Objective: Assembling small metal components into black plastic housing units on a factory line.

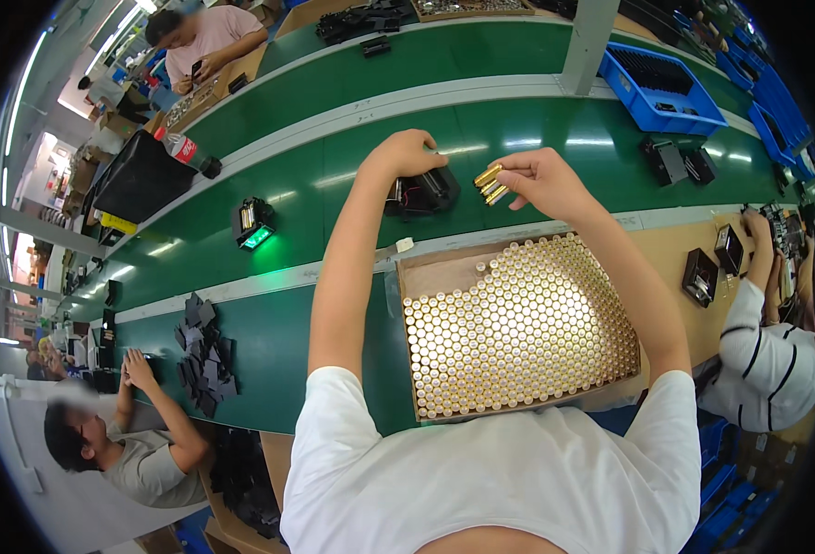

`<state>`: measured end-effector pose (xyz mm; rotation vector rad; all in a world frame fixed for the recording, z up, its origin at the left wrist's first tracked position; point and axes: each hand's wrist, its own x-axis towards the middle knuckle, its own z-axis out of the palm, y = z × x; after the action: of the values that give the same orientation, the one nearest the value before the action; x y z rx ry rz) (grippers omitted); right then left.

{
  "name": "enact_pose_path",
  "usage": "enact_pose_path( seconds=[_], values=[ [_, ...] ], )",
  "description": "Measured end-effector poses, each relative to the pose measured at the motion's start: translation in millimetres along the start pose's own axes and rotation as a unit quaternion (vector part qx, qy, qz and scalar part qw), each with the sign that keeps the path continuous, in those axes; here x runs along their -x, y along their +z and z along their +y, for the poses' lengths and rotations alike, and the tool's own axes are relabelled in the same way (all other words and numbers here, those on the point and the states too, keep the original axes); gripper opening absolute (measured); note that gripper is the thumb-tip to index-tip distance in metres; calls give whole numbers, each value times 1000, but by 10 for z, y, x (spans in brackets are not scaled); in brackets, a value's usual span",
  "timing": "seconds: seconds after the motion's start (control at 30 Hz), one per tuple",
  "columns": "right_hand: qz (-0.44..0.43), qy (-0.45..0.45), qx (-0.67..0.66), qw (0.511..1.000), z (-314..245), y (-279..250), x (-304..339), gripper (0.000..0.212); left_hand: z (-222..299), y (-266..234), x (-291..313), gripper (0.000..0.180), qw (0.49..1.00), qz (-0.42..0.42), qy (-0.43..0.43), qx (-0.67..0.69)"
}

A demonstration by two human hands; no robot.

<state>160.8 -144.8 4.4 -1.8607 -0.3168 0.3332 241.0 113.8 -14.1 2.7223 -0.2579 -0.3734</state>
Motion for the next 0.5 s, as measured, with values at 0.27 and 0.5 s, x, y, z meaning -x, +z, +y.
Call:
enact_pose_path(
  seconds=[0.27,0.5],
  values=[
    [-33,-5,-21,999,-17,63,-34,24,-139,-138,-257,41,969,-161,140,-125],
    [-41,-8,-1,999,22,-83,116,21,-58,-467,9,24,988,-146,42,-36]
  ],
)
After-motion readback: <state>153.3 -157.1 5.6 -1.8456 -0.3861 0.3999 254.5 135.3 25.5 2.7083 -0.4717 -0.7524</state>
